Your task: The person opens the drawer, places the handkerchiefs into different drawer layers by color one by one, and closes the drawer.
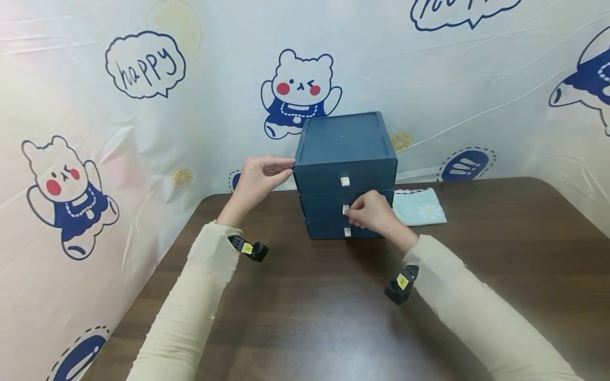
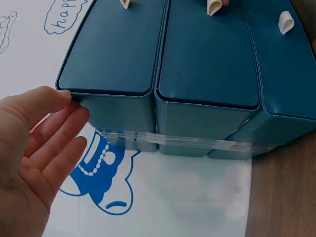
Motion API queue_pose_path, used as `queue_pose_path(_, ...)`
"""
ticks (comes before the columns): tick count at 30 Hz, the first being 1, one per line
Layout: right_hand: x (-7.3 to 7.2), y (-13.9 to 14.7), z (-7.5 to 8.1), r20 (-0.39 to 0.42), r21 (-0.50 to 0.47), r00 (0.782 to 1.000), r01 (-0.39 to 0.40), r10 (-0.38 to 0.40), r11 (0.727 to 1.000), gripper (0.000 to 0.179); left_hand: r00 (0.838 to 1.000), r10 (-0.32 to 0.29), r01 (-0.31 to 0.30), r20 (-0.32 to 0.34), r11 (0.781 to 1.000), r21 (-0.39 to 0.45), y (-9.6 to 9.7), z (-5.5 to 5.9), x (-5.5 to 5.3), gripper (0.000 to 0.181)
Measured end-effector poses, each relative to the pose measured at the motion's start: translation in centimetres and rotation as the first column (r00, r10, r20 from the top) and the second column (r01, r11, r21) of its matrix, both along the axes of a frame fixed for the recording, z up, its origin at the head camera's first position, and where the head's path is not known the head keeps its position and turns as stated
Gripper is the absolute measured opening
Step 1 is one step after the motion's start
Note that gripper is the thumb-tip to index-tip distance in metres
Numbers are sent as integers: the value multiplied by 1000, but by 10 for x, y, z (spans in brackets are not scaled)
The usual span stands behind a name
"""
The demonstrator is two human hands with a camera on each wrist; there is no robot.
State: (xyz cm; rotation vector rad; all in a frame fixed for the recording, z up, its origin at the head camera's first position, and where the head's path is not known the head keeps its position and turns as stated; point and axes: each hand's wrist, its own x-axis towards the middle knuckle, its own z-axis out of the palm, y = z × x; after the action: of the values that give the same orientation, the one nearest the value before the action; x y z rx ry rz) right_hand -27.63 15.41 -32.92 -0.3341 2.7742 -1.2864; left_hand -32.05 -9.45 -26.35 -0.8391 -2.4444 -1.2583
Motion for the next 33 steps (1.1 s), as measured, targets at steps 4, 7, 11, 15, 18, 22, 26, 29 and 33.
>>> queue_pose_path(4,1,1,-2,13,-21,1000,5,-4,1000,24,1000,5,-5,-2,1000,-2,1,0,0,22)
queue_pose_path(7,1,2,-5,23,-37,1000,7,-6,999,25,1000,8,-8,0,1000,-1,1,0,1,22)
queue_pose_path(11,2,4,-10,47,-49,999,-3,5,999,27,1000,11,-11,1,1000,-6,1,0,1,22)
queue_pose_path(15,5,5,-15,91,-60,995,-23,29,998,26,1000,14,-14,-4,1000,-15,1,1,2,22)
queue_pose_path(18,5,6,-22,135,-66,990,-30,39,997,24,1000,12,-12,-7,1000,-13,2,1,3,22)
queue_pose_path(22,5,7,-32,193,-66,981,-16,28,998,24,1000,9,-9,-6,1000,-7,1,0,2,22)
queue_pose_path(26,3,8,-40,235,-70,972,-5,22,998,24,1000,10,-10,-4,1000,-10,1,0,1,22)
queue_pose_path(29,1,9,-43,260,-78,965,-7,27,997,26,1000,12,-12,-1,1000,-10,1,0,1,22)
queue_pose_path(33,-4,9,-48,301,-97,953,-11,39,995,28,1000,15,-15,6,1000,-6,1,0,1,23)
